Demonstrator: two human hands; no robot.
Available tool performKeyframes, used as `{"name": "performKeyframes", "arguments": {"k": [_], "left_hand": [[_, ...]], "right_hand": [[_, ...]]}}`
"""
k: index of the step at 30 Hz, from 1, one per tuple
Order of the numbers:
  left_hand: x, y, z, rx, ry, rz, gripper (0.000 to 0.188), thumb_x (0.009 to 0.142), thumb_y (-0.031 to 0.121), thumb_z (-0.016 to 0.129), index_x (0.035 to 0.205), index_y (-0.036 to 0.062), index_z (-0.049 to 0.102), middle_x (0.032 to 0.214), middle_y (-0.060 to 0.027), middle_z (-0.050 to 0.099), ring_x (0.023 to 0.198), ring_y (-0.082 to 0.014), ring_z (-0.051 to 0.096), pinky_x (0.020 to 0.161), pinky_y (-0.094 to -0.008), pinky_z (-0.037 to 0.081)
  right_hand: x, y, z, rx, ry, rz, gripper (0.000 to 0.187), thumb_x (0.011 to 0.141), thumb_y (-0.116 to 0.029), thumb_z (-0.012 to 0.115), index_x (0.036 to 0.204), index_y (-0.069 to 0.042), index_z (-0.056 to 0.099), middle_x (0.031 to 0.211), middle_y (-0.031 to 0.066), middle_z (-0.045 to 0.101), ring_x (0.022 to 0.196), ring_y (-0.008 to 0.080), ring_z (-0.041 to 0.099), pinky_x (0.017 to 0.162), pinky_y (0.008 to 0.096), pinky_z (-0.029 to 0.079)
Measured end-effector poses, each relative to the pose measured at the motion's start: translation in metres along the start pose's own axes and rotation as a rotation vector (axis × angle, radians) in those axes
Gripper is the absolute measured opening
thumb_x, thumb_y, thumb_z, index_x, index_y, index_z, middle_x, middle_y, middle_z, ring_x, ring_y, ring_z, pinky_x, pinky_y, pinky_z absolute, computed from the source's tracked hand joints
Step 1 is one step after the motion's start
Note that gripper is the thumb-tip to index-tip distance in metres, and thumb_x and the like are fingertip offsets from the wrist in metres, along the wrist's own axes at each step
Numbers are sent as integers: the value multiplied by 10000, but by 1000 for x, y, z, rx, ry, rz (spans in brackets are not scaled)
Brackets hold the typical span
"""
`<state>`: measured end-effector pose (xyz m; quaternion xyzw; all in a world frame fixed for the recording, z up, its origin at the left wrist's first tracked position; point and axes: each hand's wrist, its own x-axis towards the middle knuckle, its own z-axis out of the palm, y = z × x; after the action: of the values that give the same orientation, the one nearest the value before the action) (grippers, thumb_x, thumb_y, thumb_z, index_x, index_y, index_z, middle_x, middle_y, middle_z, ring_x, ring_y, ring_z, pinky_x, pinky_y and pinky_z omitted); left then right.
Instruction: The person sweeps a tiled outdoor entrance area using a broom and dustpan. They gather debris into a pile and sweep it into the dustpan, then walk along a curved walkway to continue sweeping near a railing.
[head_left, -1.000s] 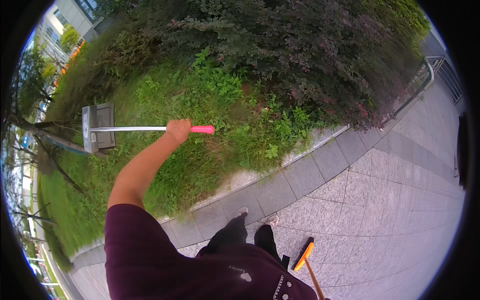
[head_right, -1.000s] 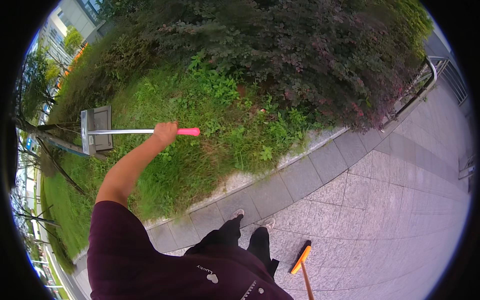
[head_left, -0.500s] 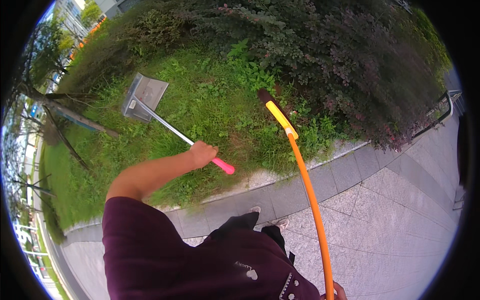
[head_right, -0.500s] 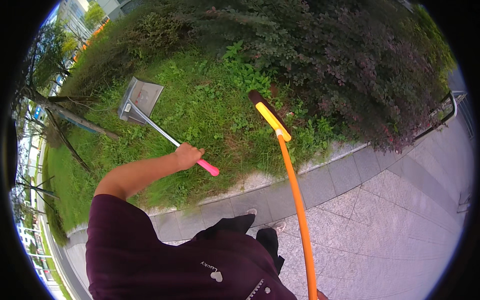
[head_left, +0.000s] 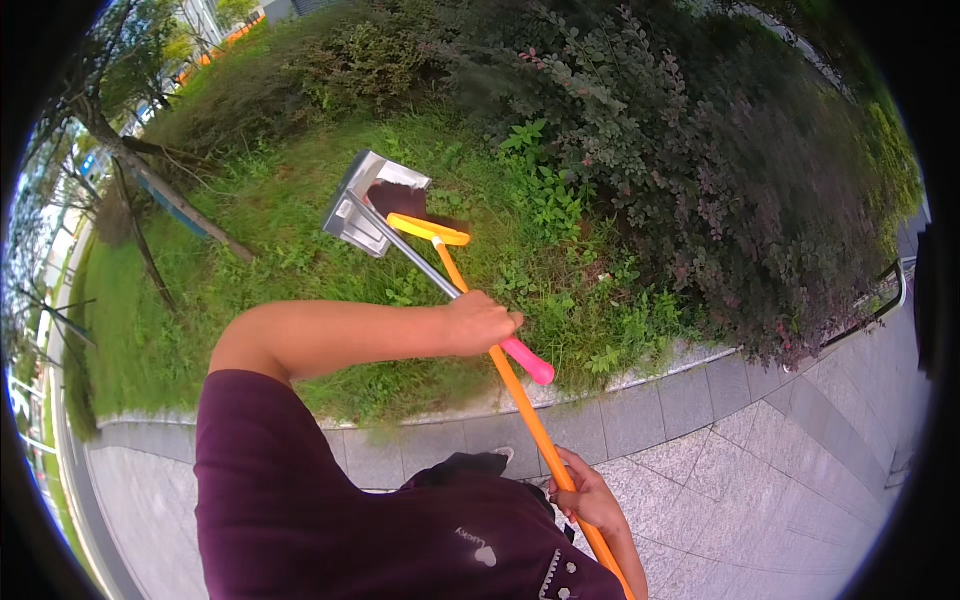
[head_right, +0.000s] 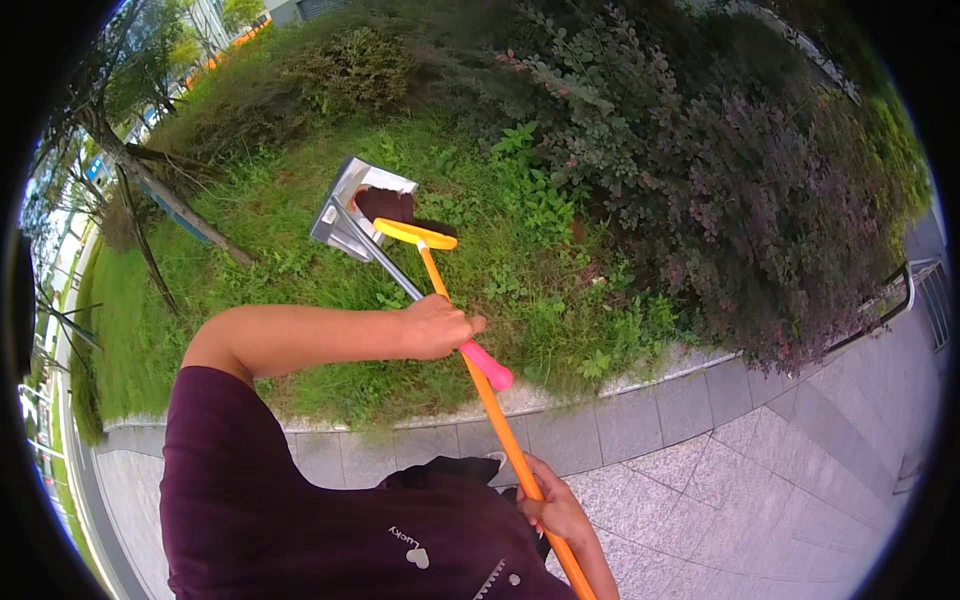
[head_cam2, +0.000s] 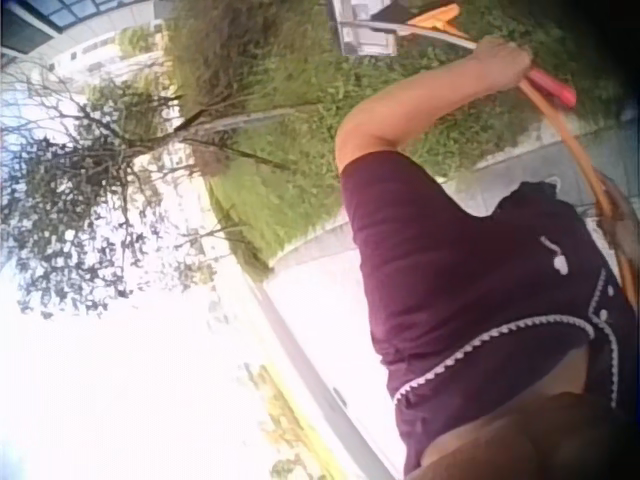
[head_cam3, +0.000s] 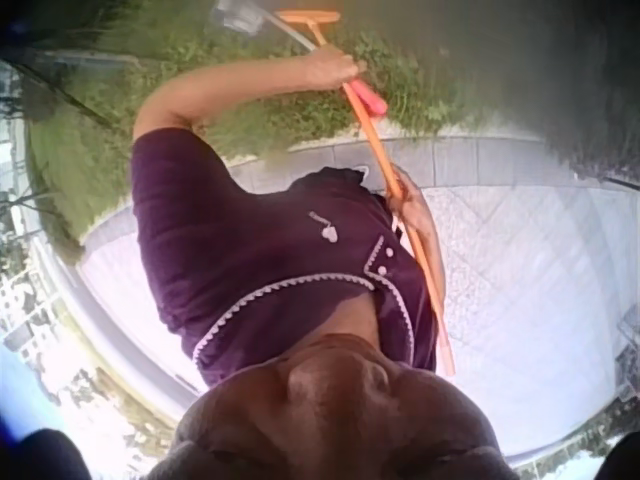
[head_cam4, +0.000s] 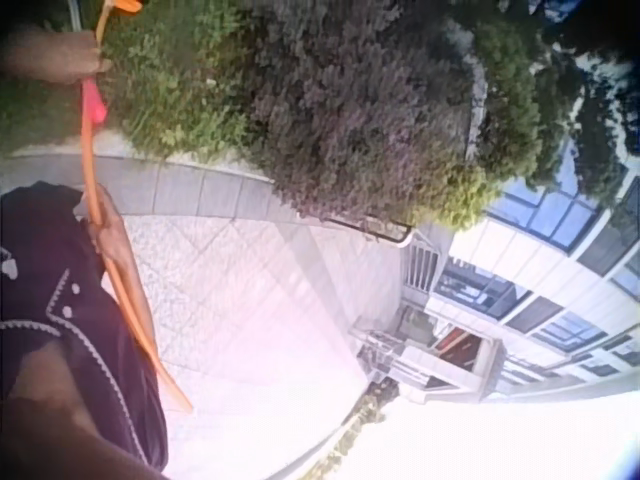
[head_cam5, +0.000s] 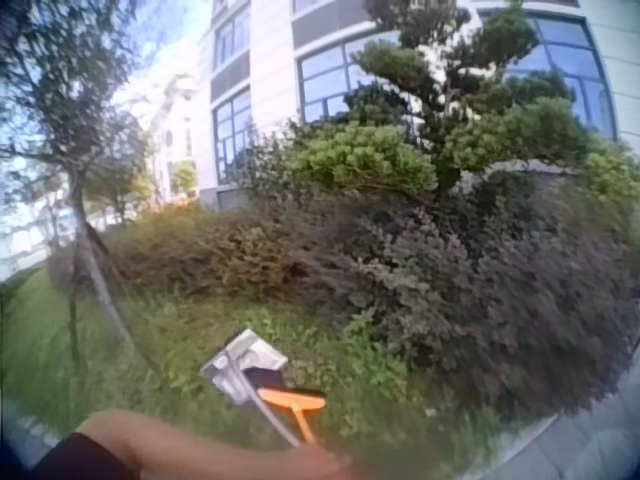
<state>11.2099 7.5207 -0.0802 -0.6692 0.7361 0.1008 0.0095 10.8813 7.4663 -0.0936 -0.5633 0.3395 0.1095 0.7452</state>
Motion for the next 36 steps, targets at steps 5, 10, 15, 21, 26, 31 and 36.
{"name": "performKeyframes", "arguments": {"k": [5,10,15,21,26,31,36], "left_hand": [[-3,-25,29,61,-79,-18,217,738,74,540,946,30,499,644,-100,606,673,-287,619,556,-393,479],[0,-42,35,83,-48,27,194,741,94,548,918,36,493,636,-100,603,658,-285,614,544,-388,474],[4,-21,27,135,-127,108,196,733,131,580,882,26,508,639,-91,607,651,-283,619,533,-391,483],[-8,-23,43,191,-241,79,118,722,152,611,782,57,573,693,-75,628,702,-250,632,560,-382,491],[17,-41,51,162,-264,19,115,737,122,583,836,63,575,724,-76,631,712,-253,626,573,-375,487],[43,-13,18,38,-114,6,151,707,73,579,853,54,549,692,-125,615,680,-302,618,590,-413,487],[5,-2,-57,-75,232,-116,172,674,0,586,821,46,509,645,-196,574,669,-397,569,598,-486,433]], "right_hand": [[-41,2,-3,-106,124,72,752,639,169,493,1321,-116,355,804,53,519,516,86,478,403,201,370],[-74,-31,23,-18,124,1,768,643,179,489,1331,-131,346,828,45,518,574,88,495,454,198,382],[-6,-29,32,-257,22,15,756,664,140,499,1338,-161,339,846,34,517,590,90,487,492,206,391],[-11,-8,14,-476,181,-113,722,664,121,537,1311,-166,392,829,25,521,674,102,512,532,216,413],[-52,-47,20,-319,166,31,754,670,113,514,1336,-205,358,854,28,500,685,105,509,552,220,413],[-33,-29,7,-234,42,-56,736,719,14,474,1380,-194,226,774,14,441,544,91,446,470,218,395],[-44,9,-10,-461,238,-364,708,694,21,465,1356,-128,264,682,63,507,478,143,460,432,278,402]]}}
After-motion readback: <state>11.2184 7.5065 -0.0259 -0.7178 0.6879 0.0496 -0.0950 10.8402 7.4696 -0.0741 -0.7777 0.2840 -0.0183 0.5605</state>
